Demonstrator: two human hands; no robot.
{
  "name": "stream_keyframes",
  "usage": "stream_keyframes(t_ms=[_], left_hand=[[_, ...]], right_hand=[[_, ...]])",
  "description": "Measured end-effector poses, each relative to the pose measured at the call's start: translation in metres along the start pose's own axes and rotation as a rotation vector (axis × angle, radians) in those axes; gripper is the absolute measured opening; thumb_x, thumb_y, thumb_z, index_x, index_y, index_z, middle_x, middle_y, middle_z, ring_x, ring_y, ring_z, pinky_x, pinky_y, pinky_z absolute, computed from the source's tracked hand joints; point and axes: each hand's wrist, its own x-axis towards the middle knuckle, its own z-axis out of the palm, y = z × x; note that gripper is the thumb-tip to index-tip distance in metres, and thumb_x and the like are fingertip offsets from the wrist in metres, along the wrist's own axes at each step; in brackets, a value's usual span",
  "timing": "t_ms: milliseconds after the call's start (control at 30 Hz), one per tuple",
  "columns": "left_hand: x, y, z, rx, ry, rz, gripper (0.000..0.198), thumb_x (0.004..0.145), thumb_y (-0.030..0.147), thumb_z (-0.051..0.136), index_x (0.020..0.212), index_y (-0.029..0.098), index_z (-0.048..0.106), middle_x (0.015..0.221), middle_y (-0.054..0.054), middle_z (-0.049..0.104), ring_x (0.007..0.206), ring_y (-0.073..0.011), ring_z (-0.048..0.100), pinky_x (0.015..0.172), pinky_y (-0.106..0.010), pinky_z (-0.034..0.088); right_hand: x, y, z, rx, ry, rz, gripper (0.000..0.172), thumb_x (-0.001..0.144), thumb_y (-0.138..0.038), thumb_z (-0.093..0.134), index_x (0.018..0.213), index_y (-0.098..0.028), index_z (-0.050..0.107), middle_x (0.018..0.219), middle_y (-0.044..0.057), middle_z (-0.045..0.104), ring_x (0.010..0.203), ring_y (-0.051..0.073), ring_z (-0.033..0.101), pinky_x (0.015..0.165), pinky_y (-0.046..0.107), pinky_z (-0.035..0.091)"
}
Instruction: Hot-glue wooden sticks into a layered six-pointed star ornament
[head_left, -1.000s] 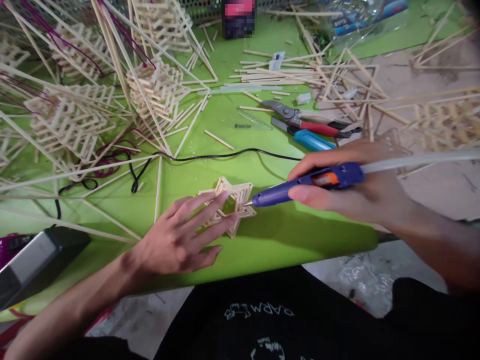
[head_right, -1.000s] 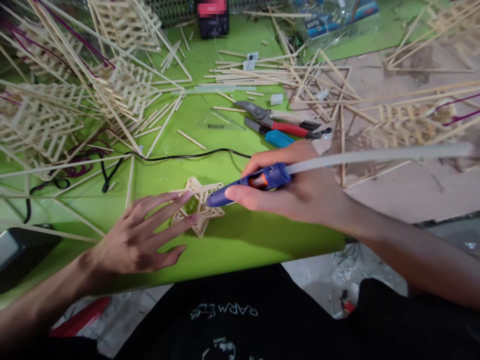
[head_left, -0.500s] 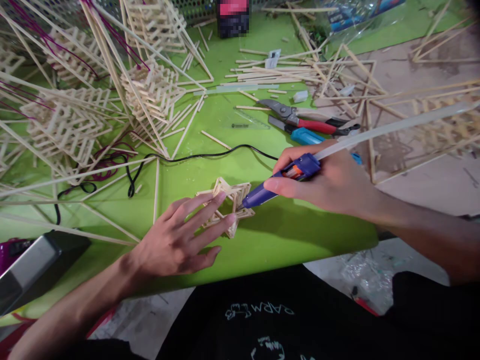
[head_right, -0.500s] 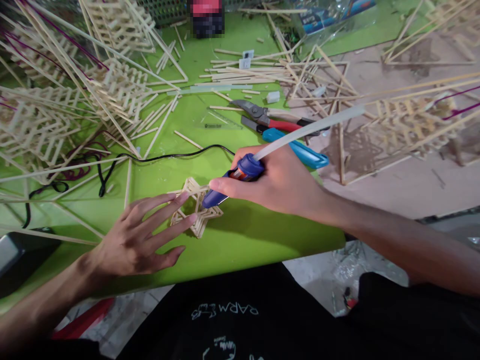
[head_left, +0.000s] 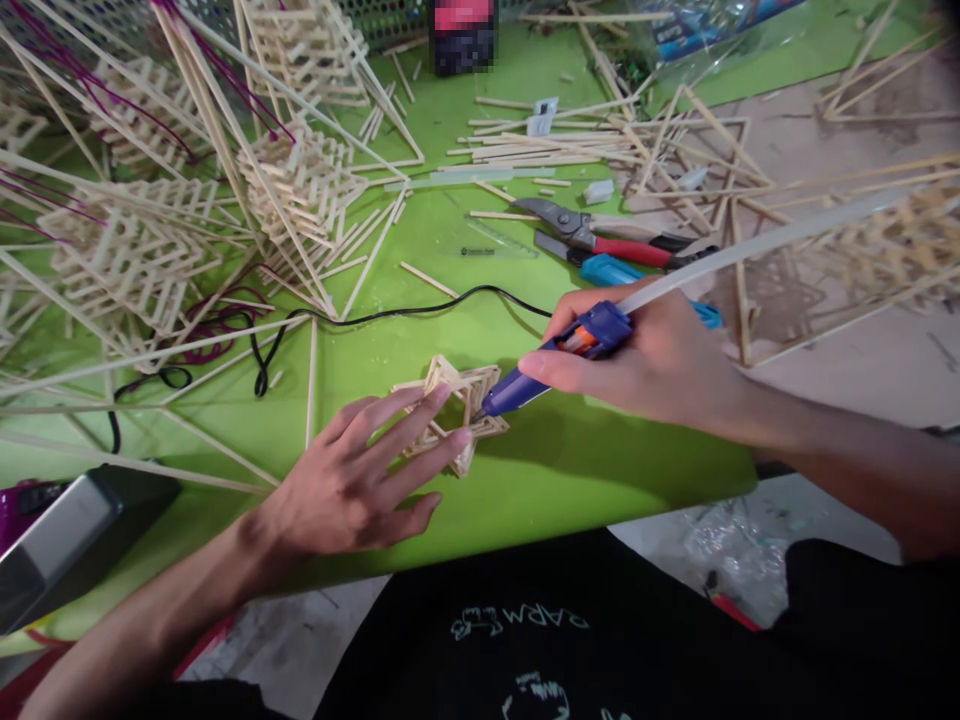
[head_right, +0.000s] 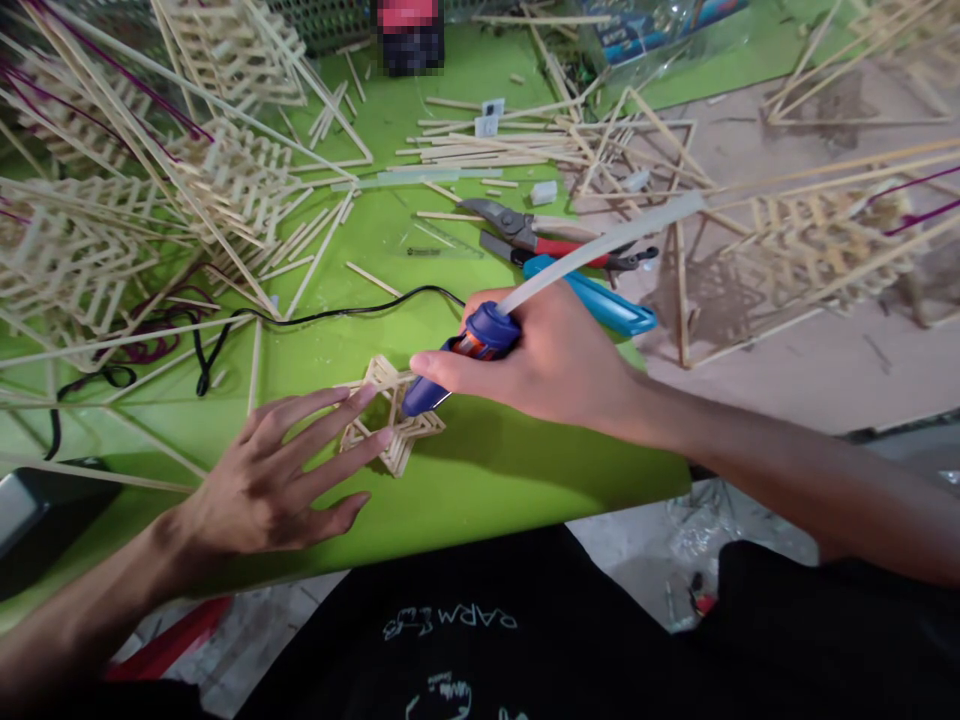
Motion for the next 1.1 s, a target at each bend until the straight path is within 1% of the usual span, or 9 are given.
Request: stream_keyframes(t_ms=[133, 267, 500, 700, 900, 1033, 1100], left_hand=[[0.000, 0.000, 0.000, 0.008, -0.012, -0.005, 0.055, 0.087, 0.034, 0.070, 0.139, 0.022, 0.059, 0.148, -0.015, 0.056, 0.133, -0.0329, 0.054, 0.097, -0.046, 0.050], [-0.001, 0.000, 0.000, 0.019, 0.002, 0.003, 0.057, 0.085, 0.034, 0.071, 0.140, 0.022, 0.059, 0.147, -0.015, 0.057, 0.133, -0.0334, 0.054, 0.099, -0.047, 0.050], [0.000, 0.002, -0.001, 0.028, -0.010, -0.006, 0.056, 0.085, 0.033, 0.071, 0.138, 0.023, 0.060, 0.144, -0.013, 0.060, 0.134, -0.0319, 0.054, 0.099, -0.045, 0.051], [0.001, 0.000, -0.001, 0.009, -0.006, 0.009, 0.055, 0.085, 0.033, 0.071, 0.138, 0.021, 0.060, 0.145, -0.015, 0.058, 0.133, -0.0328, 0.055, 0.097, -0.046, 0.052], [0.000, 0.000, 0.000, 0.007, -0.001, 0.001, 0.054, 0.086, 0.033, 0.071, 0.137, 0.022, 0.060, 0.145, -0.015, 0.058, 0.133, -0.0339, 0.055, 0.094, -0.047, 0.052], [0.000, 0.000, -0.001, 0.008, -0.012, -0.001, 0.055, 0.085, 0.033, 0.071, 0.137, 0.022, 0.060, 0.146, -0.015, 0.058, 0.133, -0.0340, 0.055, 0.094, -0.047, 0.052], [0.001, 0.001, -0.001, 0.006, -0.013, 0.005, 0.055, 0.085, 0.032, 0.072, 0.137, 0.022, 0.060, 0.146, -0.016, 0.057, 0.132, -0.0340, 0.055, 0.094, -0.046, 0.052]], right_hand=[[-0.002, -0.001, -0.001, -0.011, -0.006, -0.017, 0.039, 0.080, -0.056, 0.075, 0.069, -0.020, 0.067, 0.050, -0.006, 0.045, 0.048, 0.008, 0.039, 0.045, 0.028, 0.026], [-0.003, -0.002, -0.001, -0.009, 0.000, -0.039, 0.037, 0.079, -0.054, 0.076, 0.068, -0.020, 0.067, 0.049, -0.006, 0.045, 0.047, 0.007, 0.038, 0.044, 0.027, 0.026], [-0.005, -0.006, -0.003, -0.016, 0.014, -0.080, 0.037, 0.078, -0.053, 0.077, 0.067, -0.018, 0.068, 0.048, -0.006, 0.049, 0.045, 0.007, 0.039, 0.042, 0.027, 0.025], [-0.008, -0.008, -0.004, 0.007, 0.026, -0.096, 0.035, 0.073, -0.049, 0.082, 0.066, -0.017, 0.068, 0.047, -0.006, 0.053, 0.043, 0.006, 0.038, 0.039, 0.026, 0.026], [-0.010, -0.009, -0.004, 0.030, 0.038, -0.160, 0.034, 0.074, -0.047, 0.082, 0.065, -0.017, 0.067, 0.049, -0.004, 0.059, 0.041, 0.007, 0.044, 0.038, 0.025, 0.029], [-0.015, -0.010, -0.005, -0.046, 0.101, -0.271, 0.035, 0.073, -0.050, 0.081, 0.064, -0.021, 0.064, 0.051, -0.004, 0.062, 0.041, 0.008, 0.049, 0.040, 0.024, 0.036], [-0.018, -0.010, -0.007, -0.080, 0.138, -0.328, 0.036, 0.073, -0.053, 0.080, 0.066, -0.022, 0.063, 0.054, -0.004, 0.063, 0.043, 0.009, 0.051, 0.041, 0.025, 0.038]])
